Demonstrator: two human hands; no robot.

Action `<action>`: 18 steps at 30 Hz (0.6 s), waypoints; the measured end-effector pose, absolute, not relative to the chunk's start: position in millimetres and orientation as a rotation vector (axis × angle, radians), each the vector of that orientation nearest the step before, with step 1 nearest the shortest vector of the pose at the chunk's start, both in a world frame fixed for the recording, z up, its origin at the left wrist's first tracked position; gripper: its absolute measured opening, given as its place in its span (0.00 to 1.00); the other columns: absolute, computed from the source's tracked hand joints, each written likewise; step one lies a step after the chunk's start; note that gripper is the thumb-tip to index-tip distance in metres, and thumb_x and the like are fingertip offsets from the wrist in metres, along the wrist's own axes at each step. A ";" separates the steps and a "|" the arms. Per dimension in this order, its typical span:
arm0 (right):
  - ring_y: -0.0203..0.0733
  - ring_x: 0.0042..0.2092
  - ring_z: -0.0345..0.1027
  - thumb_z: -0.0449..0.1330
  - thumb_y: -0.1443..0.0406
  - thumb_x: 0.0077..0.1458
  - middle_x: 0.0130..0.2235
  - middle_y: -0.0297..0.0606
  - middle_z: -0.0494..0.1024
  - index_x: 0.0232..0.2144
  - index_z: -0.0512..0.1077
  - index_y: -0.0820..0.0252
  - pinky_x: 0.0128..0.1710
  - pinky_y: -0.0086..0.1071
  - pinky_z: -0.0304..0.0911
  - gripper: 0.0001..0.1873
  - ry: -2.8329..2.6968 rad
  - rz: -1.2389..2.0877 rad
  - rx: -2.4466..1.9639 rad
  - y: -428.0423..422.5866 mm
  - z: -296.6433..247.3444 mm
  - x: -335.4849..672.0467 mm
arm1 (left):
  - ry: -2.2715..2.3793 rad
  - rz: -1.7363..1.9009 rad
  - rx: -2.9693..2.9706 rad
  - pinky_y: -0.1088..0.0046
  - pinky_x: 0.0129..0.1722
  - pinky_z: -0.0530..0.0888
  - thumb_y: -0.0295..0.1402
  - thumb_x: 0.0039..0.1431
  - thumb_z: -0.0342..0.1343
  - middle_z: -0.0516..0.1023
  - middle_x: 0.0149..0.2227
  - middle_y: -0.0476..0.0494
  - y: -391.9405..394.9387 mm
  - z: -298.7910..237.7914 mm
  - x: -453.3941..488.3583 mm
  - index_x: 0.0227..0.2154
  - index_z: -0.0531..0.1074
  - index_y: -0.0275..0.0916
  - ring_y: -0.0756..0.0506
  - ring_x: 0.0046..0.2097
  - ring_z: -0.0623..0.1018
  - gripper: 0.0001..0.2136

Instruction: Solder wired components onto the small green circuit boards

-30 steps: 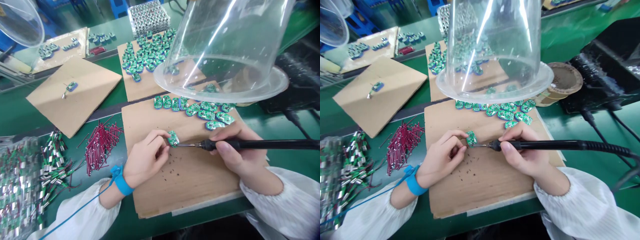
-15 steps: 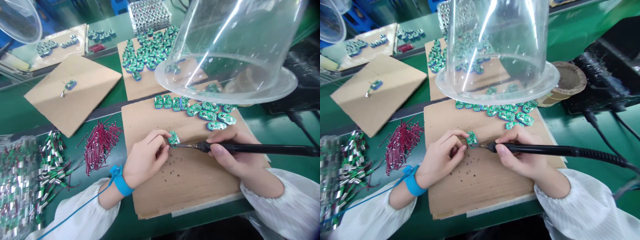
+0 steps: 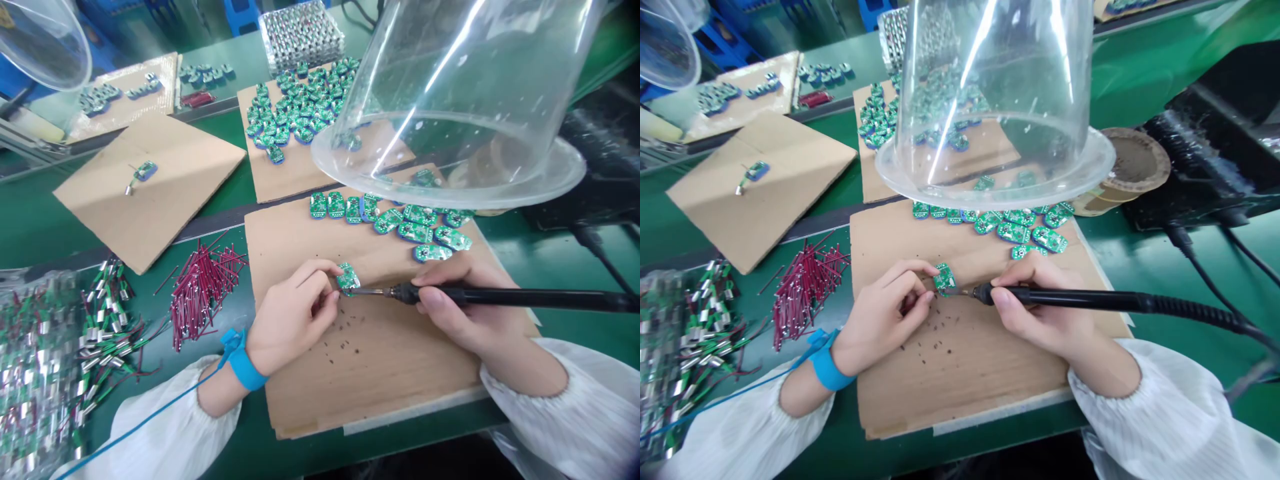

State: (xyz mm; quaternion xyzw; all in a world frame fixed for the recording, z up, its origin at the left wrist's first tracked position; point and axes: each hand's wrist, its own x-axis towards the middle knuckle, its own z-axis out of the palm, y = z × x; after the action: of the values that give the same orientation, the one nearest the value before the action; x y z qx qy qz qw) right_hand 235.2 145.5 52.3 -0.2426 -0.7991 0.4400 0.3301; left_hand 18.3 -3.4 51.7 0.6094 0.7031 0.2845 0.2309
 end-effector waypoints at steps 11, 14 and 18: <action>0.40 0.24 0.70 0.66 0.62 0.62 0.28 0.33 0.77 0.35 0.73 0.49 0.24 0.38 0.64 0.04 -2.110 1.120 -0.632 145.0 52.4 237.1 | 1.930 0.782 1.658 0.72 0.30 0.68 0.27 0.67 0.54 0.76 0.56 0.48 -3.0 51.9 17.7 0.31 0.65 0.39 0.55 0.26 0.67 0.07; 0.38 0.25 0.70 0.66 0.62 0.62 0.29 0.33 0.77 0.36 0.74 0.51 0.24 0.36 0.64 0.03 -2.040 1.150 -0.650 144.8 51.7 237.5 | 1.923 0.794 1.654 0.72 0.31 0.68 0.27 0.67 0.54 0.77 0.55 0.47 -2.9 52.0 17.6 0.31 0.65 0.39 0.55 0.27 0.69 0.07; 0.38 0.24 0.69 0.65 0.61 0.62 0.28 0.33 0.77 0.35 0.73 0.52 0.24 0.35 0.63 0.04 -2.030 1.169 -0.687 145.0 52.0 236.3 | 1.919 0.802 1.624 0.71 0.32 0.69 0.28 0.67 0.55 0.76 0.56 0.49 -3.1 51.4 17.5 0.31 0.66 0.39 0.55 0.27 0.68 0.07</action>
State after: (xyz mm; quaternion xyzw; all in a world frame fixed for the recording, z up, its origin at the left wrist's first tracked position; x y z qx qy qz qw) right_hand 236.3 145.0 52.0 -0.2642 -0.7810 0.4499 0.3432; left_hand 17.5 -3.1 51.4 0.5960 0.7044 0.2945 0.2488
